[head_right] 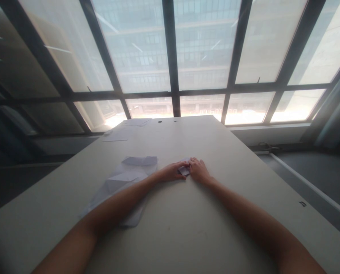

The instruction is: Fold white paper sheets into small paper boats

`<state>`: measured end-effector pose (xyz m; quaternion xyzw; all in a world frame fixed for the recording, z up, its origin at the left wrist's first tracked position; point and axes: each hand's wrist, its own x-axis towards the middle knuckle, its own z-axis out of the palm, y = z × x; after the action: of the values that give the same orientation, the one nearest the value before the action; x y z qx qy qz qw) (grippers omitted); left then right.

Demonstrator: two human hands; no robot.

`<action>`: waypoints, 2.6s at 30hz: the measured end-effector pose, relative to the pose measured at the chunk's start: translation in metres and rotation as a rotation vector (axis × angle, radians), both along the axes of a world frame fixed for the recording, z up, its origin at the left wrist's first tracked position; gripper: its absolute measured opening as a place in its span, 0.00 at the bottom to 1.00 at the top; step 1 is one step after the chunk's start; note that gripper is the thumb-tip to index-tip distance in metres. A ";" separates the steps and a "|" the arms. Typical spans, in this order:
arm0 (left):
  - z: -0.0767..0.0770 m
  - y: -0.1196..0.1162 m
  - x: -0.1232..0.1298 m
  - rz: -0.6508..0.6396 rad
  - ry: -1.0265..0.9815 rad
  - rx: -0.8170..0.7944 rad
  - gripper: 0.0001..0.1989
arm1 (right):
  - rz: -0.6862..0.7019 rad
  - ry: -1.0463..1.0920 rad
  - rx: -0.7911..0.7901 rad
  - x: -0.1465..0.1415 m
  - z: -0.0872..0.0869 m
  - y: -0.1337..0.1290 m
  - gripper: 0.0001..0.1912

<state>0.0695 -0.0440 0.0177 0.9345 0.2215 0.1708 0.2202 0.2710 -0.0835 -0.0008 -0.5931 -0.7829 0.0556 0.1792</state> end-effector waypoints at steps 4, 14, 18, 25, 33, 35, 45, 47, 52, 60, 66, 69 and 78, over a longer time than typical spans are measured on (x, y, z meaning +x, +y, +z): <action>-0.002 0.002 0.001 0.000 -0.016 -0.002 0.25 | -0.002 -0.018 0.011 0.000 -0.001 0.000 0.19; -0.003 0.003 0.001 -0.035 -0.069 -0.020 0.21 | -0.004 -0.022 0.014 0.001 -0.005 0.003 0.22; -0.002 0.002 0.000 -0.044 -0.087 -0.030 0.23 | -0.002 -0.019 0.012 0.001 -0.004 0.002 0.21; -0.002 0.002 0.001 -0.103 -0.085 -0.002 0.17 | -0.008 -0.014 0.017 0.001 -0.004 0.003 0.22; -0.012 0.004 0.004 -0.043 -0.157 -0.016 0.18 | -0.026 0.067 0.072 0.002 -0.007 0.005 0.23; -0.015 0.007 0.004 -0.020 -0.184 -0.002 0.20 | -0.015 0.123 0.113 0.002 -0.006 0.006 0.20; -0.016 0.008 0.002 0.141 -0.132 0.077 0.14 | 0.039 0.368 0.347 0.002 0.002 0.004 0.11; -0.015 0.007 0.002 0.148 -0.121 0.085 0.14 | 0.081 0.375 0.320 0.002 0.005 0.001 0.13; -0.015 0.010 0.002 0.183 -0.128 0.088 0.13 | 0.197 0.333 0.173 0.000 0.012 -0.005 0.16; -0.011 0.010 0.004 0.254 -0.176 0.070 0.13 | 0.113 0.268 0.129 0.000 0.009 -0.003 0.17; -0.009 0.010 0.003 0.407 -0.116 0.133 0.11 | 0.011 0.211 0.115 0.001 0.008 -0.001 0.15; -0.009 0.011 0.001 0.441 -0.108 0.173 0.12 | -0.042 0.216 0.113 0.001 0.009 -0.001 0.17; -0.006 0.005 -0.001 0.549 -0.040 0.190 0.16 | -0.151 0.166 0.106 0.001 0.008 -0.001 0.20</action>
<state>0.0687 -0.0392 0.0120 0.8524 0.4449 0.2625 0.0815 0.2724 -0.0848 0.0074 -0.6336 -0.7202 0.0491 0.2783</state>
